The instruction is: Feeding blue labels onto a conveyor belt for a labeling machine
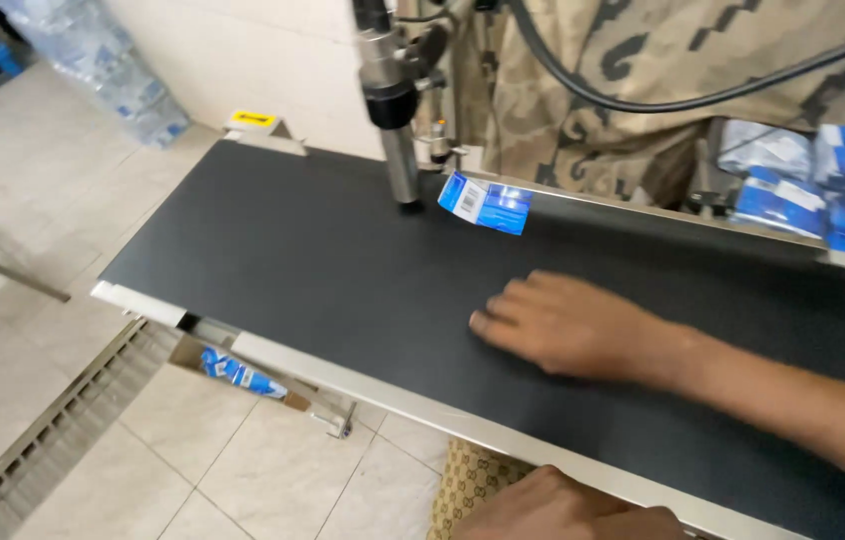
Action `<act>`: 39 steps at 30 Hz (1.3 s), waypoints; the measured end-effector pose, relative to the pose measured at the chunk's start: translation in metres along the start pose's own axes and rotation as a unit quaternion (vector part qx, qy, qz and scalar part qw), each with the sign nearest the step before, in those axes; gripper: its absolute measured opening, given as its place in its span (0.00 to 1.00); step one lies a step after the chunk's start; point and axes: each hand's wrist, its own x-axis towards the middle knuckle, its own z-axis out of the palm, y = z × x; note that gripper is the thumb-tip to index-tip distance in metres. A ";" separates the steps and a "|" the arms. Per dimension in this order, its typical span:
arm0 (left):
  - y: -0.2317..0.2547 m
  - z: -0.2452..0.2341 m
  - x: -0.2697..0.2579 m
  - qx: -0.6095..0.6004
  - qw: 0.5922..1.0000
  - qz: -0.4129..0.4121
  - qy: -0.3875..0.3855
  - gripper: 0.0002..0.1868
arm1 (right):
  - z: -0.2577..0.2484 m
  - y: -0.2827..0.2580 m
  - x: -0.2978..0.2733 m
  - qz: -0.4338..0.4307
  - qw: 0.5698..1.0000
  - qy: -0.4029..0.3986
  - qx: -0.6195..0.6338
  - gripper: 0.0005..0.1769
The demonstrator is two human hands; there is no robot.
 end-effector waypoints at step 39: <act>-0.067 -0.032 -0.067 -0.061 0.910 -0.062 0.405 0.17 | 0.105 0.053 0.149 0.219 0.899 0.049 -0.375 0.18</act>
